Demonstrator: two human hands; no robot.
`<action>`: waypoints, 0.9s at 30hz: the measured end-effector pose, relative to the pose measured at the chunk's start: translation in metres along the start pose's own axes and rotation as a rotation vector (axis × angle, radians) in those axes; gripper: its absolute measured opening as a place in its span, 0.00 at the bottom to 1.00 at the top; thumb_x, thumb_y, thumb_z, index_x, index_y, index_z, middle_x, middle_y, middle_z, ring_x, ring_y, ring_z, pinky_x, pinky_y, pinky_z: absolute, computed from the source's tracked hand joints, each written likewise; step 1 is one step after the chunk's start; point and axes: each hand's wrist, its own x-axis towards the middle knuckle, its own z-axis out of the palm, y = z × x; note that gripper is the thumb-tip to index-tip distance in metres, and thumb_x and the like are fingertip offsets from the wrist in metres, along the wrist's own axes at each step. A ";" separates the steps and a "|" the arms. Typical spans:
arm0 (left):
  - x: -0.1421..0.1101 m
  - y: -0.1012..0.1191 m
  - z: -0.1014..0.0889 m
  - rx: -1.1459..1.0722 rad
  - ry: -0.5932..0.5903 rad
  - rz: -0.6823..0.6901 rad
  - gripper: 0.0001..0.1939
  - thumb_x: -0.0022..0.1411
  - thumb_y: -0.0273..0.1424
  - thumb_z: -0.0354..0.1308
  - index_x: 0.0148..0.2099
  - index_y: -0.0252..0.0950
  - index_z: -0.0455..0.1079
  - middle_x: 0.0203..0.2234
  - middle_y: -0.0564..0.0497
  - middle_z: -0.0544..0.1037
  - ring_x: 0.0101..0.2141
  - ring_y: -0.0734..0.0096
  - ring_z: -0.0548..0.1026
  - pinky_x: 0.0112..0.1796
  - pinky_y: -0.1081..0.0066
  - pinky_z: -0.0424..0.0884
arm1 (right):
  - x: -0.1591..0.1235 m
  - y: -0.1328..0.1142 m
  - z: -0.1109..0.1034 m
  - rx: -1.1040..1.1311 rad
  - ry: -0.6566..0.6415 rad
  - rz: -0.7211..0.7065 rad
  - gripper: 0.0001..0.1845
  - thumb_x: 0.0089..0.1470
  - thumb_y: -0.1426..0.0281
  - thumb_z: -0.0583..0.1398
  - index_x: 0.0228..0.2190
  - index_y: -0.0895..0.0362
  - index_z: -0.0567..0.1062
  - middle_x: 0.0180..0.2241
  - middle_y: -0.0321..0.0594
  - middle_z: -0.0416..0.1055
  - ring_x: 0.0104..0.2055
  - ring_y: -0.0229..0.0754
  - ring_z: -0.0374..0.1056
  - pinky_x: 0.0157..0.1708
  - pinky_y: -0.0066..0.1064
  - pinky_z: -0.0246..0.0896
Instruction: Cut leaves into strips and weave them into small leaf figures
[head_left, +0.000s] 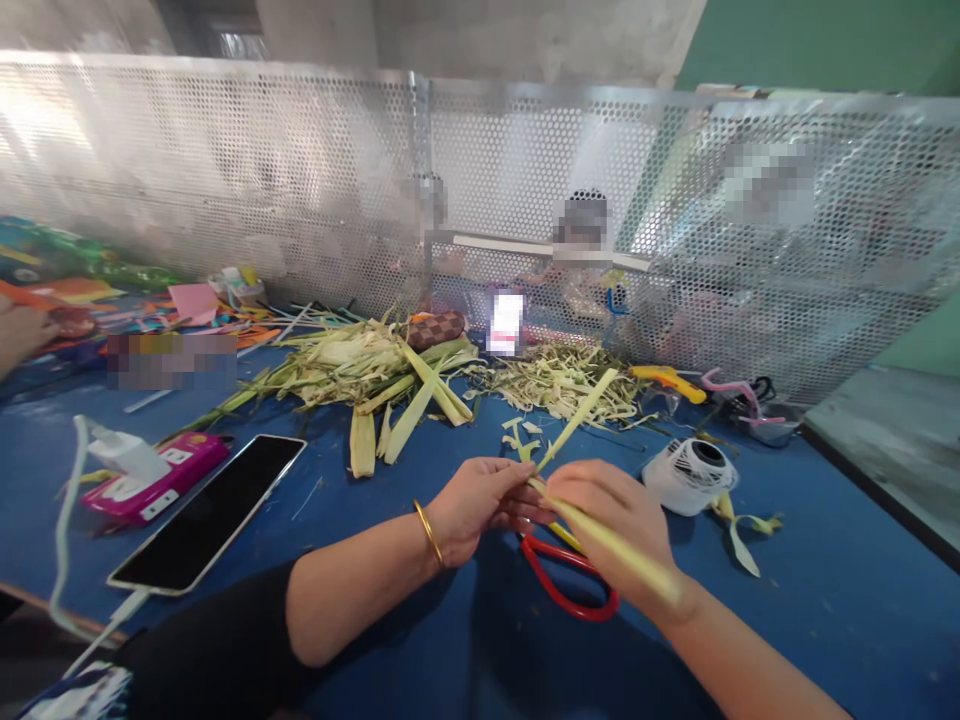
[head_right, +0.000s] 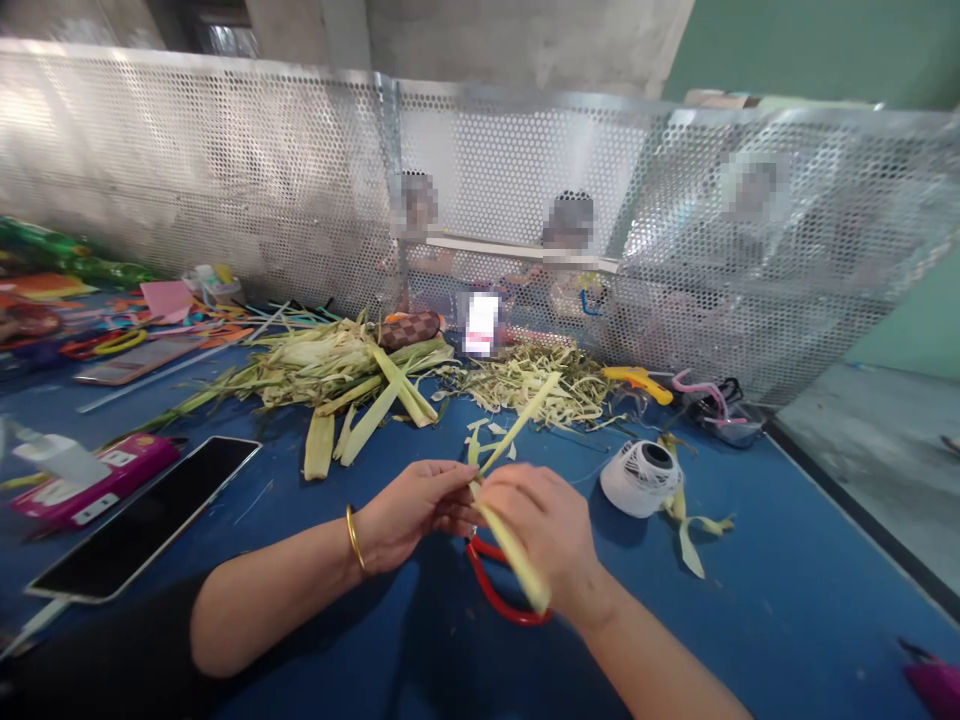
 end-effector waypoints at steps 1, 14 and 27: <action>0.000 0.001 0.000 0.001 0.027 0.027 0.13 0.57 0.38 0.60 0.30 0.31 0.71 0.22 0.50 0.77 0.23 0.75 0.75 0.22 0.78 0.65 | 0.000 -0.002 -0.001 -0.087 -0.038 -0.131 0.10 0.59 0.76 0.53 0.34 0.56 0.75 0.32 0.41 0.75 0.34 0.39 0.71 0.35 0.31 0.65; 0.002 0.006 0.000 -0.155 0.136 0.019 0.11 0.63 0.30 0.54 0.31 0.30 0.71 0.26 0.46 0.79 0.23 0.78 0.73 0.18 0.80 0.57 | -0.006 -0.005 0.015 -0.340 -0.177 -0.407 0.14 0.61 0.78 0.50 0.36 0.62 0.75 0.33 0.44 0.76 0.34 0.40 0.70 0.38 0.35 0.61; 0.004 0.005 -0.001 -0.179 0.113 0.045 0.11 0.62 0.31 0.55 0.31 0.29 0.71 0.26 0.45 0.79 0.20 0.80 0.72 0.15 0.81 0.54 | -0.007 -0.004 0.015 -0.063 0.082 0.003 0.04 0.57 0.75 0.57 0.35 0.58 0.71 0.32 0.42 0.74 0.35 0.40 0.70 0.37 0.32 0.64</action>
